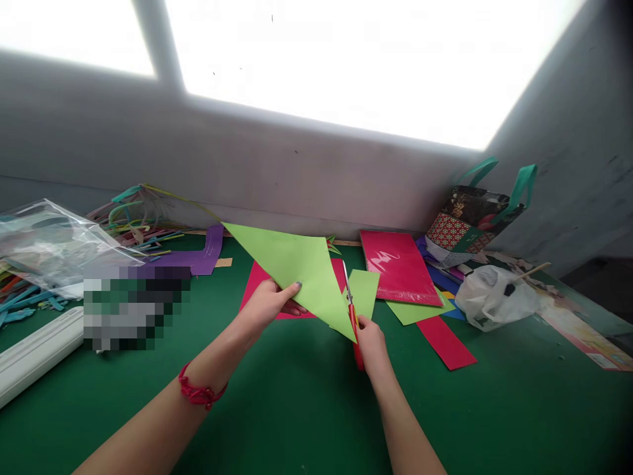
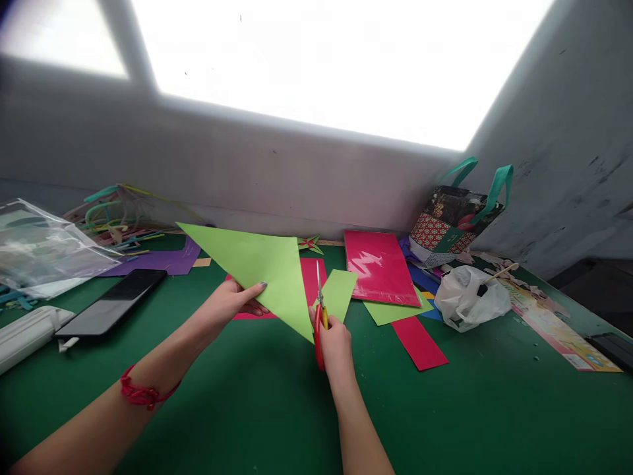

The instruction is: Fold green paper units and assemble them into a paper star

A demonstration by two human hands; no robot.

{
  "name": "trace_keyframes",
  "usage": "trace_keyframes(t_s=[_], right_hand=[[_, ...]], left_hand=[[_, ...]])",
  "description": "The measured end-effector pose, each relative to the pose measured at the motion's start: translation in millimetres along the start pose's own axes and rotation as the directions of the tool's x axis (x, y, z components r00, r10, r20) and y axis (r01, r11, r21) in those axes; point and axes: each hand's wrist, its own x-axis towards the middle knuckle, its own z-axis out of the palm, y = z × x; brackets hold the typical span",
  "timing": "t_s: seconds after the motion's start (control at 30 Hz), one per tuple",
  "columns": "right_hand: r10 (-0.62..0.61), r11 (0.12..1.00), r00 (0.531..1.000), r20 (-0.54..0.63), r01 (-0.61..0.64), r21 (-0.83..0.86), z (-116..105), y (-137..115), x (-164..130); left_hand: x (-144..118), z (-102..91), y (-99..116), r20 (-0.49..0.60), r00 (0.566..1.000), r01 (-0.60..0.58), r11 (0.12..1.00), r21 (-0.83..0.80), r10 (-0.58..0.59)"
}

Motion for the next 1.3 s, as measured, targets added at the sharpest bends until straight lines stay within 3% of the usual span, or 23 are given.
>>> trace_keyframes(t_s=[0.1, 0.3, 0.43, 0.57, 0.63, 0.7, 0.73, 0.87, 0.97, 1.3], right_hand=[[0.024, 0.947, 0.994, -0.105, -0.057, -0.316, -13, 2, 8], [-0.066, 0.91, 0.99, -0.124, 0.009, -0.415, -27, 9, 40], [-0.149, 0.914, 0.983, -0.109, 0.095, -0.393, -41, -2, 55], [-0.222, 0.937, 0.975, -0.034, 0.203, -0.283, -39, -29, 39], [-0.219, 0.957, 0.97, 0.106, 0.235, -0.171, -30, -39, 20], [-0.168, 0.982, 0.918, 0.358, 0.123, 0.146, -18, -42, 0], [-0.156, 0.973, 0.909, 0.386, 0.074, 0.219, -12, -40, -9], [-0.126, 0.91, 0.927, 0.354, -0.034, 0.412, 1, -21, -28], [-0.114, 0.883, 0.941, 0.319, -0.051, 0.466, 0, -9, -25], [-0.119, 0.863, 0.957, 0.265, -0.032, 0.503, -10, 0, -3]], left_hand=[[2, -3.5, -14, -0.058, 0.998, 0.03, 0.998, -0.049, -0.033], [-16, -11.9, -41, -0.131, 0.989, 0.035, 0.98, -0.196, -0.061], [-26, -13.9, -54, -0.165, 0.98, 0.063, 0.961, -0.269, -0.11], [-28, -8.8, -64, -0.176, 0.976, 0.064, 0.943, -0.327, -0.127], [-29, -3.6, -67, -0.169, 0.978, 0.061, 0.936, -0.346, -0.126], [-31, 2.2, -68, -0.159, 0.98, 0.053, 0.933, -0.355, -0.116], [-32, 5.1, -69, -0.146, 0.984, 0.046, 0.932, -0.358, -0.105], [-38, 13.9, -69, -0.06, 0.995, 0.053, 0.95, -0.308, -0.075], [-36, 12.7, -71, -0.087, 0.992, 0.062, 0.964, -0.26, -0.088], [-24, -43.8, -65, -0.269, 0.961, 0.006, 0.975, -0.221, -0.067]])
